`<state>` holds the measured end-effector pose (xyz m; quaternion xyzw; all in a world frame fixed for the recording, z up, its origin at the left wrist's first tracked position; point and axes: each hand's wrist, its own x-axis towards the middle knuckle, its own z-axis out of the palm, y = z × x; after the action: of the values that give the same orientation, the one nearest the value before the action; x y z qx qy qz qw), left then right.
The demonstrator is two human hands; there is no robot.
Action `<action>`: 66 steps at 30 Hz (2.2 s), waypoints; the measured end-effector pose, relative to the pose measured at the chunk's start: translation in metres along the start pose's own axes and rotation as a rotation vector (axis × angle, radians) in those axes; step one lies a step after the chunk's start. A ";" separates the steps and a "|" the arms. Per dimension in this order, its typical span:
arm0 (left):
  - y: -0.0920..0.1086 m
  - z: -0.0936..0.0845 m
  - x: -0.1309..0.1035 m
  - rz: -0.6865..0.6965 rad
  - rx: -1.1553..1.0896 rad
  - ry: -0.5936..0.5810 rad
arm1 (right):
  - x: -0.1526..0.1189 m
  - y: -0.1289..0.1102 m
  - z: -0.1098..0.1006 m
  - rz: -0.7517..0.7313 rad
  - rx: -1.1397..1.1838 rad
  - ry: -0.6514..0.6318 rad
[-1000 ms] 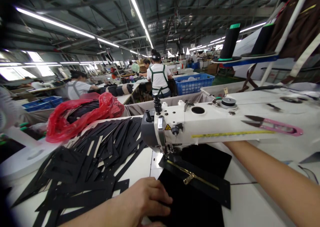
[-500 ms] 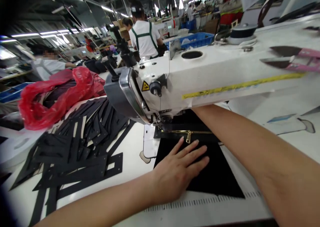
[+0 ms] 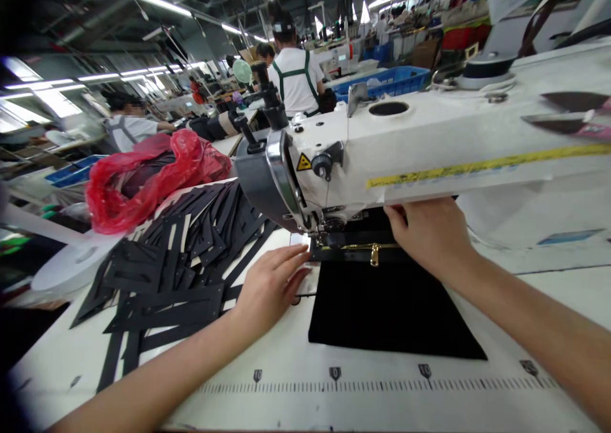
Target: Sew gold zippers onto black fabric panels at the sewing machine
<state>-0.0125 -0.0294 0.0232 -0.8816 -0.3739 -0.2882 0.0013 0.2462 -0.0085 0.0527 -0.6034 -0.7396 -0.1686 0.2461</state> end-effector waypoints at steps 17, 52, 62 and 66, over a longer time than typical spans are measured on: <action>-0.008 0.031 0.006 0.023 0.063 0.024 | -0.018 -0.057 0.034 -0.392 0.301 -0.203; -0.019 0.029 0.018 0.157 0.123 0.039 | -0.012 -0.056 0.040 -0.430 0.262 -0.165; -0.019 0.032 0.021 0.141 0.090 0.064 | -0.010 -0.055 0.041 -0.443 0.219 -0.150; -0.020 0.033 0.022 0.115 0.089 0.085 | -0.009 -0.054 0.042 -0.447 0.198 -0.160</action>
<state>0.0033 0.0064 0.0033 -0.8875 -0.3348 -0.3080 0.0728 0.1880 -0.0039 0.0155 -0.4092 -0.8846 -0.0976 0.2013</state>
